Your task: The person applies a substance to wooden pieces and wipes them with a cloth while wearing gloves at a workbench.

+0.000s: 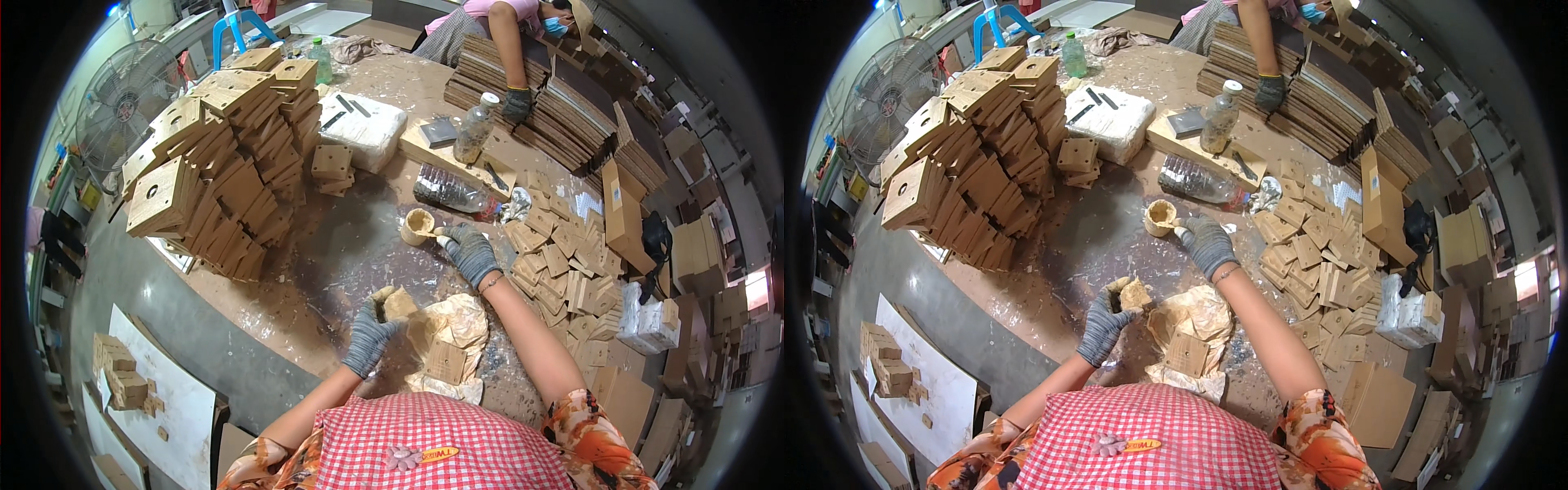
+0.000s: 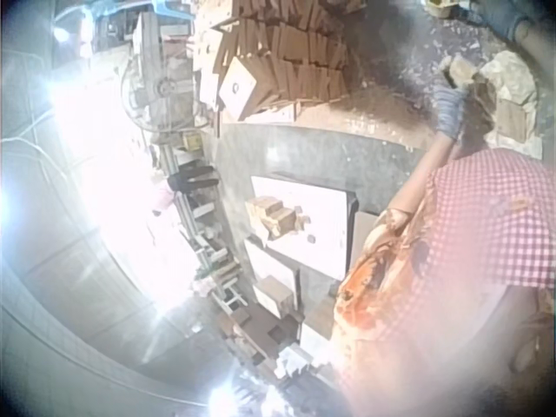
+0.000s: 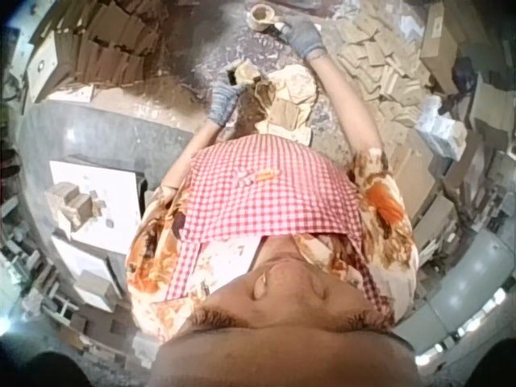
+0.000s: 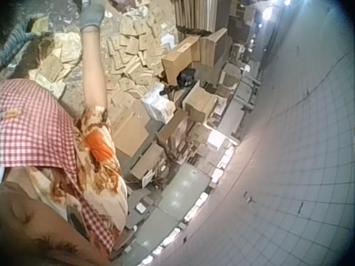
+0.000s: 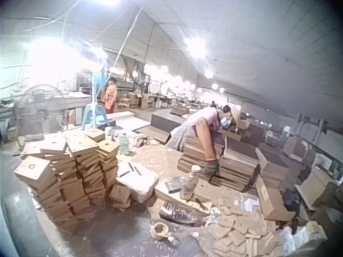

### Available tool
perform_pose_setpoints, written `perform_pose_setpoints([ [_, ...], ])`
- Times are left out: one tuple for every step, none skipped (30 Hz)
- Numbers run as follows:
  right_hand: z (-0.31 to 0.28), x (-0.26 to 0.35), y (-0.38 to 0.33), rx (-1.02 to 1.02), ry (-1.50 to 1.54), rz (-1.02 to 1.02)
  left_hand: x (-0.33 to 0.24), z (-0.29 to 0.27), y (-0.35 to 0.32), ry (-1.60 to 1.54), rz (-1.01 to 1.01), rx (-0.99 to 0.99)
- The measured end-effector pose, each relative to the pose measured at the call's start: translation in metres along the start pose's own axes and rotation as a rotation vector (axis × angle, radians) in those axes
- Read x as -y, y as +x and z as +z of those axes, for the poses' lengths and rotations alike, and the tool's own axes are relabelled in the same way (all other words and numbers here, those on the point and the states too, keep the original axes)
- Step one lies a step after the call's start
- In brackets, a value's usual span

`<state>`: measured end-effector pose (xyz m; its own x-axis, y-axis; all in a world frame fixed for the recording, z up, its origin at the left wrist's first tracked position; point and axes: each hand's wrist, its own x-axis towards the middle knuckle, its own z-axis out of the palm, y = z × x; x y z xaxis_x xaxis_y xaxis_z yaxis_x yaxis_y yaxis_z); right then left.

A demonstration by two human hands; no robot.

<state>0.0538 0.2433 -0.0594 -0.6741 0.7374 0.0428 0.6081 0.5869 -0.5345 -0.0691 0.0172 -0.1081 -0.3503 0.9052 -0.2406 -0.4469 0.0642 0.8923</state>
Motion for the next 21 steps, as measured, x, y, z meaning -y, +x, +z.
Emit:
perform_pose_setpoints([
  [0.001,-0.005,-0.004,-0.002,-0.002,-0.002,-0.002,0.000,0.001,-0.001,0.004,0.001],
  [0.004,-0.014,-0.007,-0.065,0.123,-0.003,-0.004,0.000,0.002,-0.002,0.003,-0.011],
  [0.006,-0.014,-0.009,-0.123,0.249,-0.003,-0.005,-0.001,0.002,-0.005,-0.001,-0.026],
  [0.003,-0.011,-0.012,0.014,0.731,0.359,-0.007,-0.001,0.002,-0.006,0.000,-0.028],
  [0.006,-0.016,-0.016,0.016,0.730,0.358,-0.009,-0.001,0.001,0.015,0.007,-0.036],
  [0.008,-0.026,-0.026,0.064,1.009,0.359,-0.011,0.000,0.001,0.037,0.015,-0.037],
  [0.010,-0.028,-0.034,0.117,1.288,0.354,-0.010,-0.001,0.002,0.035,0.017,-0.037],
  [0.014,-0.028,-0.042,0.131,1.401,0.317,-0.009,-0.001,0.003,0.023,0.048,-0.031],
  [0.015,-0.018,-0.050,0.135,1.402,0.317,-0.008,-0.003,0.003,0.012,0.076,-0.030],
  [0.009,0.000,-0.060,0.148,1.356,0.307,-0.009,-0.004,0.003,0.011,0.076,-0.035],
  [0.002,0.016,-0.071,0.152,1.309,0.300,-0.012,-0.003,0.003,0.030,0.106,-0.038],
  [-0.002,0.027,-0.080,0.143,1.264,0.338,-0.016,-0.001,0.003,0.051,0.136,-0.041],
  [-0.004,0.034,-0.086,0.140,1.263,0.340,-0.021,0.001,0.002,0.051,0.134,-0.038],
  [-0.005,0.040,-0.092,0.166,1.215,0.333,-0.026,0.003,0.002,0.059,0.113,-0.039],
  [-0.005,0.043,-0.098,0.189,1.167,0.325,-0.029,0.004,0.002,0.067,0.094,-0.037],
  [0.003,0.039,-0.105,0.140,1.245,0.249,-0.029,0.005,0.003,0.066,0.094,-0.031],
  [0.003,0.041,-0.110,0.134,1.243,0.249,-0.028,0.004,0.004,0.068,0.092,-0.020],
  [0.002,0.046,-0.113,0.102,1.067,0.235,-0.028,0.003,0.004,0.070,0.089,-0.013],
  [0.001,0.049,-0.115,0.070,0.891,0.221,-0.028,0.003,0.004,0.071,0.089,-0.011],
  [0.004,0.047,-0.116,0.059,0.881,0.215,-0.027,0.003,0.004,0.070,0.095,-0.008],
  [0.006,0.047,-0.118,0.056,0.880,0.217,-0.027,0.003,0.004,0.068,0.099,-0.004],
])
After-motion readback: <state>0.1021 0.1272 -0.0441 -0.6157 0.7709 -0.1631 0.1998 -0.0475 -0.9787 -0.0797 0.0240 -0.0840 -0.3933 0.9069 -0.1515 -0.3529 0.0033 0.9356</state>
